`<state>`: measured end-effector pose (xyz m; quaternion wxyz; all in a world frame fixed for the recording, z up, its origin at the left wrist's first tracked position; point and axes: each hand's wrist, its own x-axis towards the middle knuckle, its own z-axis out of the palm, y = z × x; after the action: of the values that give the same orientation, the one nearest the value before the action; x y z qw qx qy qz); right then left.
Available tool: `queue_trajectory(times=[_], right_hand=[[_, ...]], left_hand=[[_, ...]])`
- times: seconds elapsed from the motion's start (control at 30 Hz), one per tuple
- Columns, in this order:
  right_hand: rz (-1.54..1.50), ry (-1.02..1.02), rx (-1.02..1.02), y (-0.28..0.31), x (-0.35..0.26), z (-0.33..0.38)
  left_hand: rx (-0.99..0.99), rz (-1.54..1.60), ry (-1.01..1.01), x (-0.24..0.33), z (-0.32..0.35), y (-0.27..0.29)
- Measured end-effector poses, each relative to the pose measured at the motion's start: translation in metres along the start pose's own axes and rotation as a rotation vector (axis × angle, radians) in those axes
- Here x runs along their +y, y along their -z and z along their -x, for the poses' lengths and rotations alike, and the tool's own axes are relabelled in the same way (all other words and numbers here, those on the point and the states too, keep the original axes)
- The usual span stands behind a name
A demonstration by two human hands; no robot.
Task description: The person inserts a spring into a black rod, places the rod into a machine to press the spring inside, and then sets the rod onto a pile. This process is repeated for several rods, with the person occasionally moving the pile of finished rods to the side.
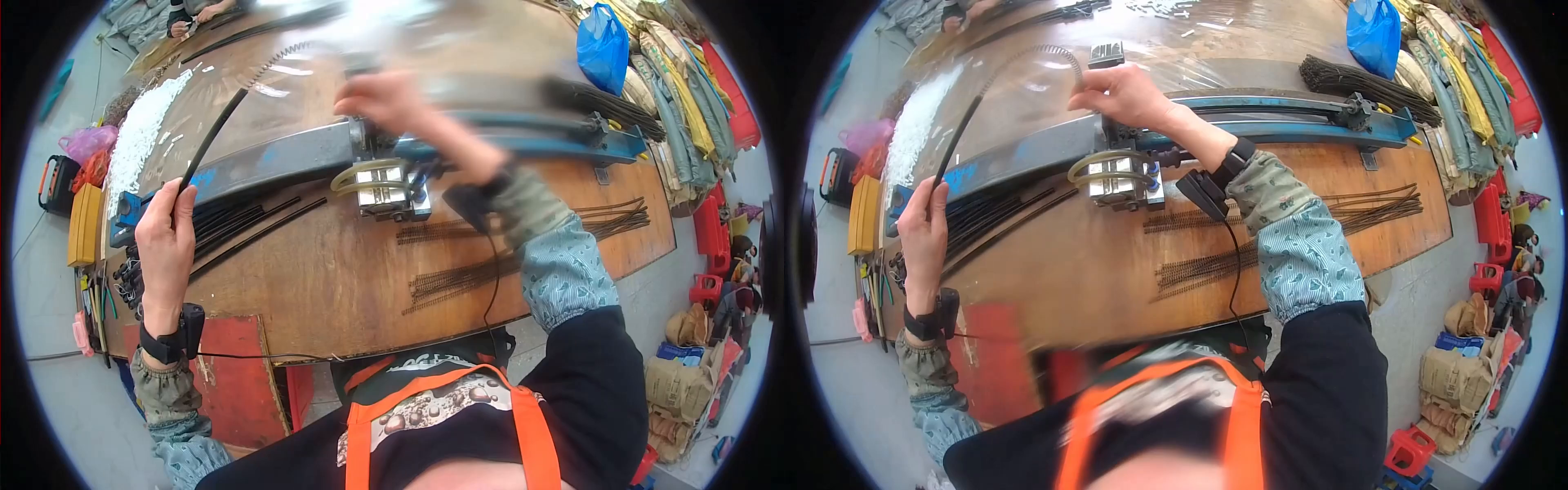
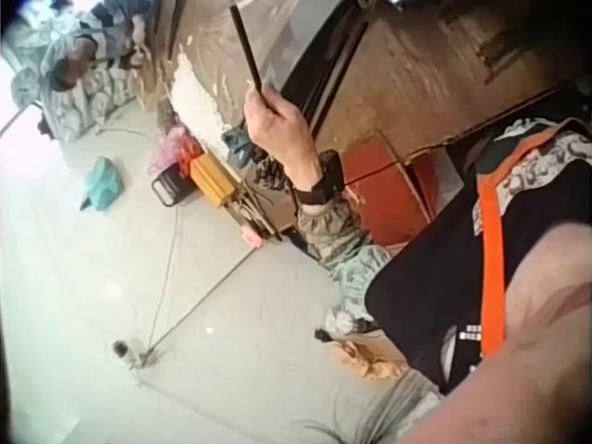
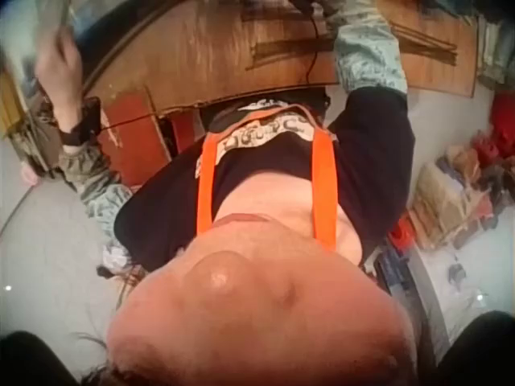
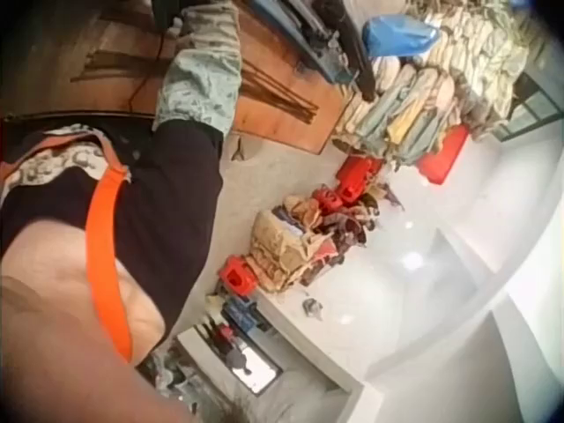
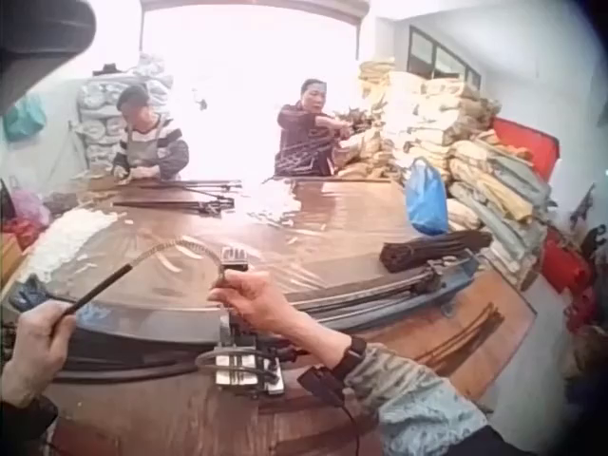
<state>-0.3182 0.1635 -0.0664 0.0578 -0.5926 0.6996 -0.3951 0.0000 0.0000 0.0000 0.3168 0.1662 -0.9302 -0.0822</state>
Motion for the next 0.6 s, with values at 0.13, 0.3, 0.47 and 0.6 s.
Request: queue_trajectory(times=[0.13,0.3,0.47,0.6], right_hand=[[-0.109,0.021,-0.037,-0.009,-0.012,-0.010],[0.341,0.114,-0.154,-0.019,-0.012,-0.012],[0.549,0.224,0.165,0.039,0.038,0.051],[0.702,0.168,0.230,0.101,0.061,0.124]], left_hand=[[-0.070,0.036,0.122,-0.001,-0.005,-0.007],[-0.078,0.025,0.065,-0.008,-0.012,-0.015],[-0.104,-0.052,-0.081,-0.028,-0.009,-0.032],[-0.245,-0.091,-0.195,-0.001,-0.030,-0.082]])
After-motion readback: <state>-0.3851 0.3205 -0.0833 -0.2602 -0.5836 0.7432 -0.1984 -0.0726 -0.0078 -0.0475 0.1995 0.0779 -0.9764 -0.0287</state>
